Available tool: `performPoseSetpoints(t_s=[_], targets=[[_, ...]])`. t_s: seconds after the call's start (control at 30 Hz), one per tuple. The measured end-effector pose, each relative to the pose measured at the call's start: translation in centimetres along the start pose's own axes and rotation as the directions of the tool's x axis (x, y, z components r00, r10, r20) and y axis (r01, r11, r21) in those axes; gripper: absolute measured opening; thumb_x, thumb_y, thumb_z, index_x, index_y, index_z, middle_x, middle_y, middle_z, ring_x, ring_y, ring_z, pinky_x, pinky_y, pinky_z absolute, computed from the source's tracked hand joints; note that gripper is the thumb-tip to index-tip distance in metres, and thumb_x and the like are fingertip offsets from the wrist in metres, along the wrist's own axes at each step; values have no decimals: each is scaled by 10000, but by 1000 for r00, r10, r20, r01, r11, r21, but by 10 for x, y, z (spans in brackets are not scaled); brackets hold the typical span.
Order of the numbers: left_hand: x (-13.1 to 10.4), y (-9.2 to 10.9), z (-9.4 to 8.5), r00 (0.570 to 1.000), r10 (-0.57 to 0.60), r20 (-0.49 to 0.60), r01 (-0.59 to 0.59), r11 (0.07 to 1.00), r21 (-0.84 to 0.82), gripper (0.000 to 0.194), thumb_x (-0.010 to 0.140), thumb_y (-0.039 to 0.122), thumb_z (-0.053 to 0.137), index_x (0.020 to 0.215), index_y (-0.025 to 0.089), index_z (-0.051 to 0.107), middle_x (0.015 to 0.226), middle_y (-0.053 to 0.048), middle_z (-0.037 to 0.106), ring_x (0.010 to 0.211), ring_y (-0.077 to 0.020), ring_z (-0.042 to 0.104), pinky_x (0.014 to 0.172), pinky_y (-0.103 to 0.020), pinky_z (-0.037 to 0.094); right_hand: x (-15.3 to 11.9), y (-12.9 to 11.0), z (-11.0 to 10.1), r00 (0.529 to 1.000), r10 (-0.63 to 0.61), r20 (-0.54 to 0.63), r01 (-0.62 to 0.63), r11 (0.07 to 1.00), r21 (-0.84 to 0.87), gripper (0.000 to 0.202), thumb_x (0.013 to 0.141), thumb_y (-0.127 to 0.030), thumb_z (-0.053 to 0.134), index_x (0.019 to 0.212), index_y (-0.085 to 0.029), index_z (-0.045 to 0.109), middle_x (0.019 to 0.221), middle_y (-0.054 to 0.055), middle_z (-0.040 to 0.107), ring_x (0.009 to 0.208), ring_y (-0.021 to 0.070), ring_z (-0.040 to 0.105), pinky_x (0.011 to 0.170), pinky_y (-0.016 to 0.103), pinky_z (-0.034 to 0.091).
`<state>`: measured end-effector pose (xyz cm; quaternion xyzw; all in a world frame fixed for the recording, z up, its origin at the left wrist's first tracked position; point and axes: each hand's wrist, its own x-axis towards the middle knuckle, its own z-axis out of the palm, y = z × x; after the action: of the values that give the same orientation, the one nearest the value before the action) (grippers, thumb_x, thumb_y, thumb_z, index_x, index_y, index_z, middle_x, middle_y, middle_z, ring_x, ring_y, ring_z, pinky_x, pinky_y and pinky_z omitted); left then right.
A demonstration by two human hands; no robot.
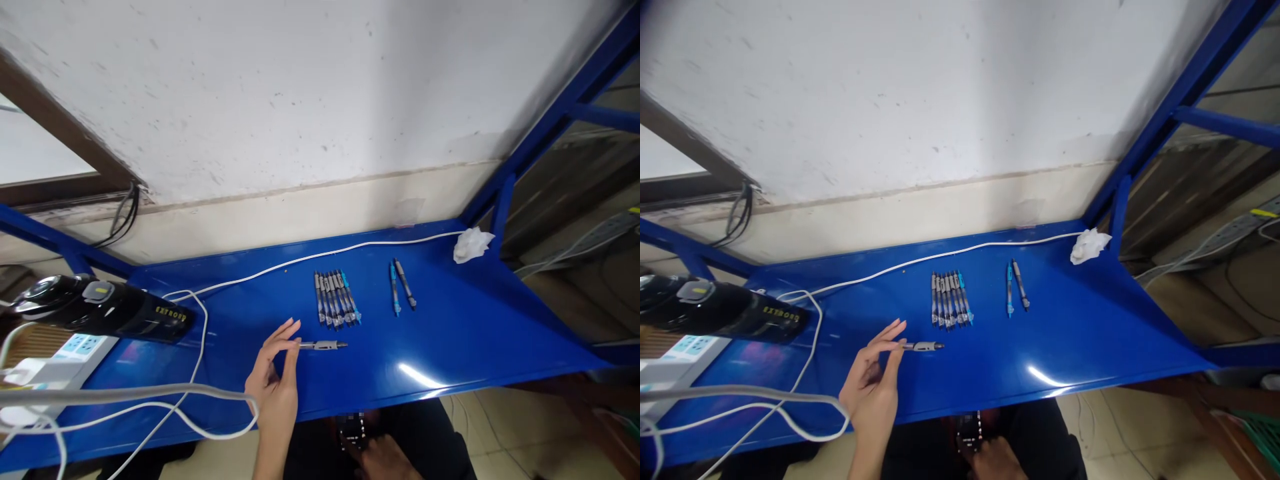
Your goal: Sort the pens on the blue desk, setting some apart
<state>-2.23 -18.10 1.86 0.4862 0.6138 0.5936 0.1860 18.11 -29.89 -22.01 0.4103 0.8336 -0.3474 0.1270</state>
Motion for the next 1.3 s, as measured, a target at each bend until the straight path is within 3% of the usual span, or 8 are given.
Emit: performPoseSetpoints(t_s=[0.17, 0.37, 0.5, 0.7, 1.0, 1.17, 1.3], targets=[[0, -4, 0, 999, -48, -13, 49, 998, 32, 73, 956, 309, 730, 916, 259, 696, 1171, -79, 825, 1187, -327, 757, 981, -508, 633, 8, 4, 14, 1000, -4, -9, 3, 999, -55, 715, 804, -250, 795, 1493, -341, 628, 1213, 134, 821, 951, 409, 812, 793, 468, 655], [-1, -11, -2, 998, -67, -4, 67, 997, 34, 81, 946, 315, 749, 917, 251, 710, 1158, -72, 831, 1141, -300, 775, 961, -446, 635, 6, 7, 14, 998, -42, -48, 38, 997, -71, 673, 839, -262, 764, 1493, -329, 616, 1162, 122, 833, 934, 359, 821, 776, 398, 644], [-3, -3, 2, 985, -167, -35, 167, 986, -16, 142, 941, 348, 773, 988, 237, 697, 1114, -78, 841, 1083, -284, 796, 927, -396, 637, 3, 9, 17, 996, -53, -66, 45, 992, -120, 630, 852, -261, 738, 1472, -315, 635, 1102, 128, 841, 871, 366, 825, 720, 393, 637], [-2, 7, 4, 961, -263, 90, 273, 954, -125, 240, 998, 413, 700, 1136, 230, 626, 1155, -108, 832, 879, -266, 827, 844, -410, 656, 6, 10, 20, 992, -84, -95, 62, 974, -219, 603, 862, -296, 701, 1463, -301, 653, 892, 117, 840, 666, 340, 805, 568, 332, 577], [-1, 4, 2, 958, -247, 144, 273, 942, -197, 266, 1036, 453, 630, 1165, 233, 556, 1153, -132, 829, 819, -247, 809, 814, -398, 622, 8, 11, 21, 989, -56, -138, 24, 974, -224, 597, 858, -267, 708, 1453, -282, 654, 856, 118, 837, 688, 336, 806, 588, 324, 551], [-1, 3, 3, 957, -245, 156, 273, 940, -202, 292, 1033, 477, 627, 1172, 232, 551, 1133, -137, 833, 815, -253, 805, 807, -405, 619, 8, 10, 21, 987, -16, -158, -26, 965, -262, 605, 864, -244, 721, 1464, -225, 648, 943, 155, 838, 758, 353, 817, 636, 353, 592], [-2, 4, 2, 953, -253, 167, 284, 937, -202, 308, 1024, 492, 638, 1174, 234, 560, 1108, -131, 839, 824, -256, 807, 832, -408, 615, 7, 7, 14, 992, -11, -125, -18, 973, -230, 506, 896, -278, 708, 1402, -300, 701, 940, 133, 843, 767, 360, 822, 641, 368, 604]])
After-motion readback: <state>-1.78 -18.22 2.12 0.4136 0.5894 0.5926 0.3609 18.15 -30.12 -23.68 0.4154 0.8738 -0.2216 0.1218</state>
